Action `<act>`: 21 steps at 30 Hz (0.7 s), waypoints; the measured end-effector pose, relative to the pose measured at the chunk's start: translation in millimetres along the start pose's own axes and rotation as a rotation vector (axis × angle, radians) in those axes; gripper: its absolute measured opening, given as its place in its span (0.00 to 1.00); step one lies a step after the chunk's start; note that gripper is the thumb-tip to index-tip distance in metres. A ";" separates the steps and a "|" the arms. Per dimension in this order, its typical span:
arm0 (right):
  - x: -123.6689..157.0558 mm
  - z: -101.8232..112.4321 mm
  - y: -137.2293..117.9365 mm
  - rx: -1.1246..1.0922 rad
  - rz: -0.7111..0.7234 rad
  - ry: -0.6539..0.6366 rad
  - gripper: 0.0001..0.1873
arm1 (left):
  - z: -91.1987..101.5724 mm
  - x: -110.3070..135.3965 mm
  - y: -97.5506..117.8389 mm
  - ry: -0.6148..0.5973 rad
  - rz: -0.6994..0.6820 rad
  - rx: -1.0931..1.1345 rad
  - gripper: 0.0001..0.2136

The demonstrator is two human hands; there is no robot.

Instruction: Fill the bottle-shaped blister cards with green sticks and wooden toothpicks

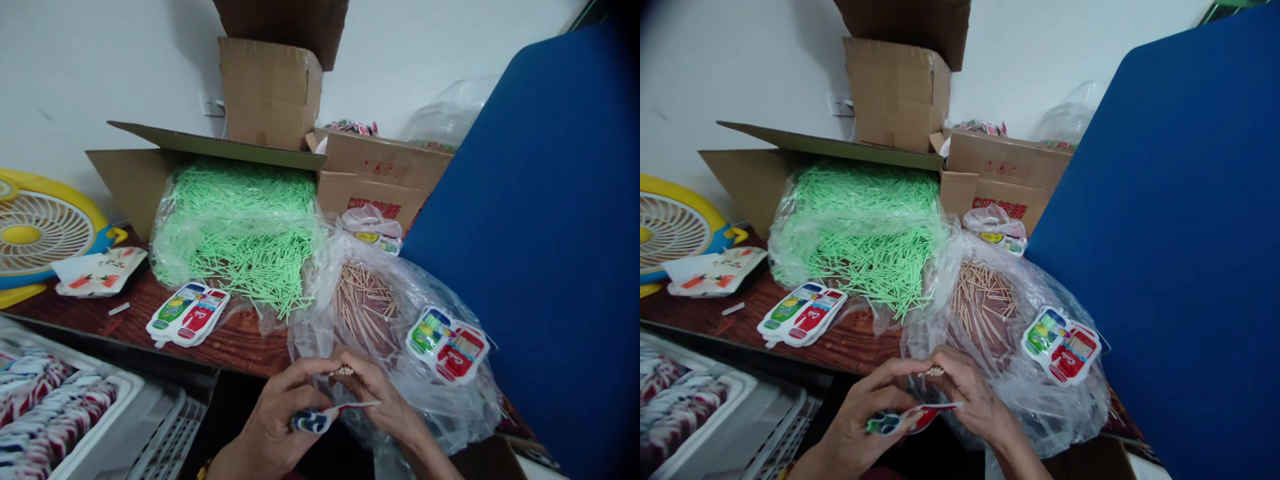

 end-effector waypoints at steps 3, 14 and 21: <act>-0.2 -0.3 0.9 0.001 0.003 -0.008 0.14 | 0.2 -0.7 -0.5 0.007 -0.001 0.009 0.05; 1.6 -0.3 4.8 0.036 -0.023 -0.015 0.14 | -1.4 2.0 -4.7 -0.039 0.043 -0.052 0.05; 0.0 -1.1 0.9 0.010 -0.003 -0.043 0.13 | -1.4 2.0 -3.8 -0.041 0.003 -0.046 0.05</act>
Point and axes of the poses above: each hand's wrist, its own x-axis away from the middle knuckle, its own z-axis out of the back of the hand, y = z × x, the point moved 7 cm from there along -x, towards the middle knuckle, and after that the axes turned 6 degrees about x, right-handed, at the moved point
